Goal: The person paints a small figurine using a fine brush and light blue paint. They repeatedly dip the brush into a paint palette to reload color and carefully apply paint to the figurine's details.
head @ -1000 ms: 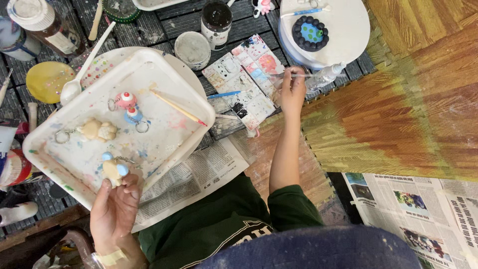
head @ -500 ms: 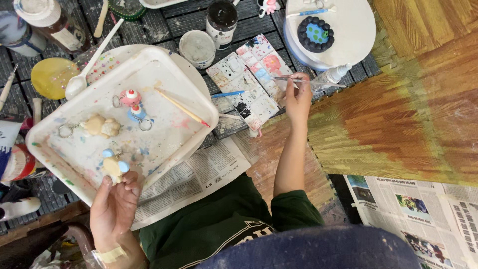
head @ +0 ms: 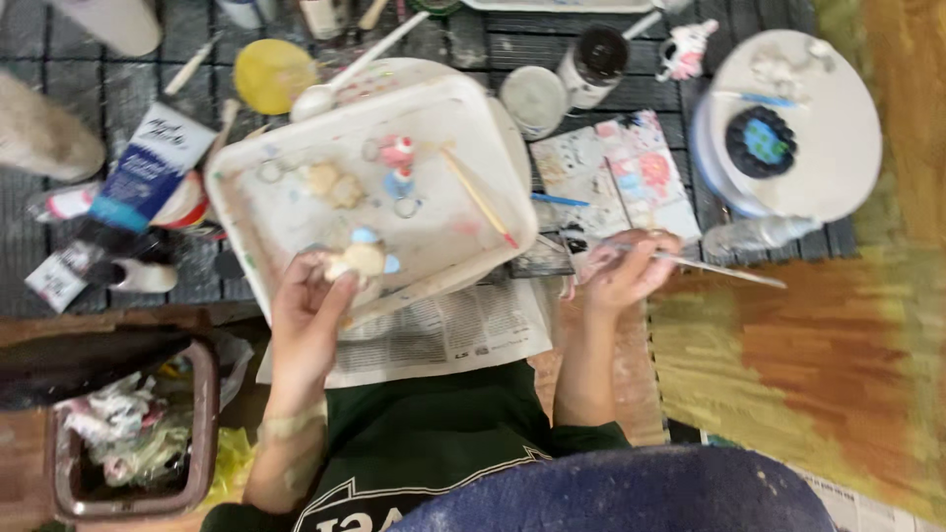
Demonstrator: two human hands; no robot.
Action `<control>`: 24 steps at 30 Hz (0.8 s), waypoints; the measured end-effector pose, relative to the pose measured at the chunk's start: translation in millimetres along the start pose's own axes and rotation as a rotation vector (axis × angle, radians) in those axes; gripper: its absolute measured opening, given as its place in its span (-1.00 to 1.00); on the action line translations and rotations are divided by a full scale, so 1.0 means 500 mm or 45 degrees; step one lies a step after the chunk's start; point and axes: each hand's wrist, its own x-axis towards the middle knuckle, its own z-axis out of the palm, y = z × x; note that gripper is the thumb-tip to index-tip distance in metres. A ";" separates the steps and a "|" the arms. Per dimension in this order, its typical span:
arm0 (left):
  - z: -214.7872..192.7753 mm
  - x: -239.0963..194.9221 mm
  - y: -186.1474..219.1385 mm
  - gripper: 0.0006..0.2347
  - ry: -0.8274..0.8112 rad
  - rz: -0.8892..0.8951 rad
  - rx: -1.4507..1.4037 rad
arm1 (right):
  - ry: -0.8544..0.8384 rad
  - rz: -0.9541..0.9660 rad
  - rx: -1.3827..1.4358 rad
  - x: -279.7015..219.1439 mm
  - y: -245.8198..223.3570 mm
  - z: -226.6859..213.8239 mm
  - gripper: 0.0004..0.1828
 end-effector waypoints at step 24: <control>-0.038 0.045 -0.027 -0.76 -0.103 0.060 0.045 | -0.767 0.530 0.310 -0.130 -0.015 0.270 -0.92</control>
